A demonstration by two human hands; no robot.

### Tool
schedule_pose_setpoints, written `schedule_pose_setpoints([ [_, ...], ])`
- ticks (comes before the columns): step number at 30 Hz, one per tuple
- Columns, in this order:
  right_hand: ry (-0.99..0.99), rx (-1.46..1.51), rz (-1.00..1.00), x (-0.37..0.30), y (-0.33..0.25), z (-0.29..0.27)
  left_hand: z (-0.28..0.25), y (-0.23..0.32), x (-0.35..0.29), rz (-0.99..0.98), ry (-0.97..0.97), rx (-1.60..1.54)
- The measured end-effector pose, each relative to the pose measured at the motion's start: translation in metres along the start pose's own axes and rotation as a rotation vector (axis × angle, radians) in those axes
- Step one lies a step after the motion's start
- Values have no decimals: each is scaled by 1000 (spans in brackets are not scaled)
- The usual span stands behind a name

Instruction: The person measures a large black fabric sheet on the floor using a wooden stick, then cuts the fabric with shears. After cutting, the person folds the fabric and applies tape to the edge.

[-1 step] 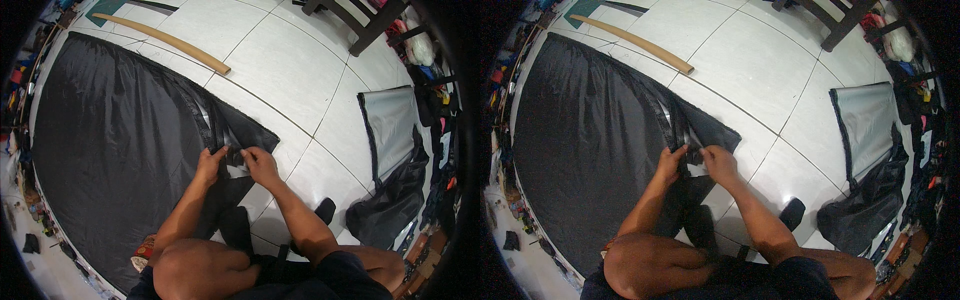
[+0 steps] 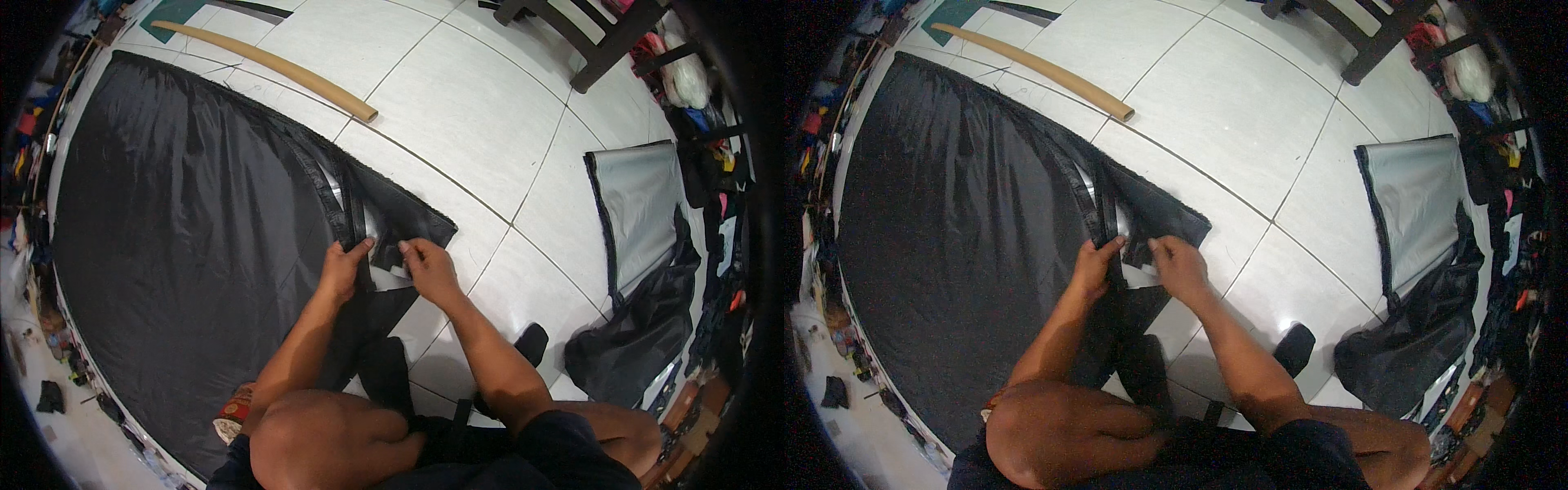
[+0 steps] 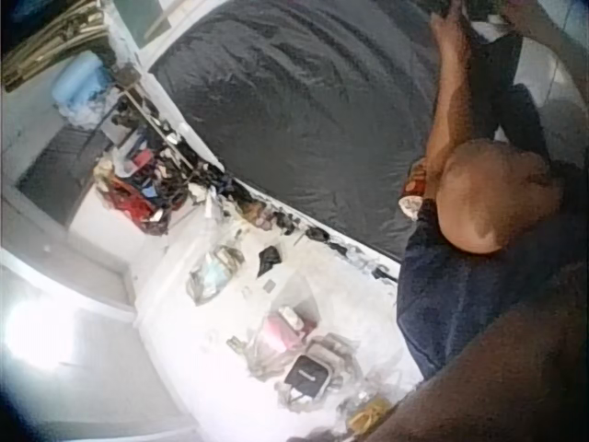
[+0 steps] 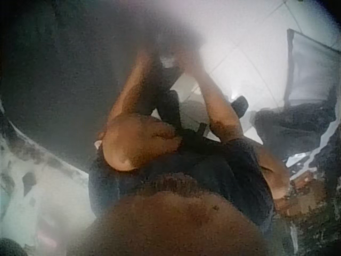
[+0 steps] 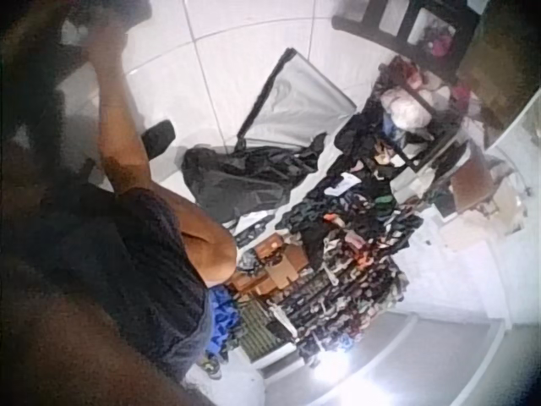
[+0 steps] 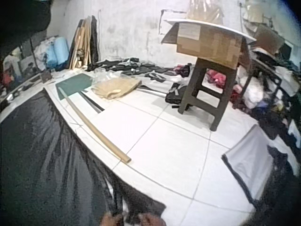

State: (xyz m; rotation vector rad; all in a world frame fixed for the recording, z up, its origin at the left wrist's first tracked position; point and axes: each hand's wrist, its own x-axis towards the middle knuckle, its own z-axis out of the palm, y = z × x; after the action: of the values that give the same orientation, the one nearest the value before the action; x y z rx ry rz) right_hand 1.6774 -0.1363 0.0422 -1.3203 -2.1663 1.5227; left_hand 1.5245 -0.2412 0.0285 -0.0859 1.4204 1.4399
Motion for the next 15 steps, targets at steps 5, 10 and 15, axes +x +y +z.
schedule_pose_setpoints([
  [5, -65, 263, 182, 12, 19, -16, -5, -6, 5, 11, 31, 28],
  [10, 107, 246, 151, 14, 18, -11, -1, -2, 2, -31, 53, 68],
  [15, 136, 112, -48, -9, 5, -5, 1, 0, 0, 6, -13, 9],
])
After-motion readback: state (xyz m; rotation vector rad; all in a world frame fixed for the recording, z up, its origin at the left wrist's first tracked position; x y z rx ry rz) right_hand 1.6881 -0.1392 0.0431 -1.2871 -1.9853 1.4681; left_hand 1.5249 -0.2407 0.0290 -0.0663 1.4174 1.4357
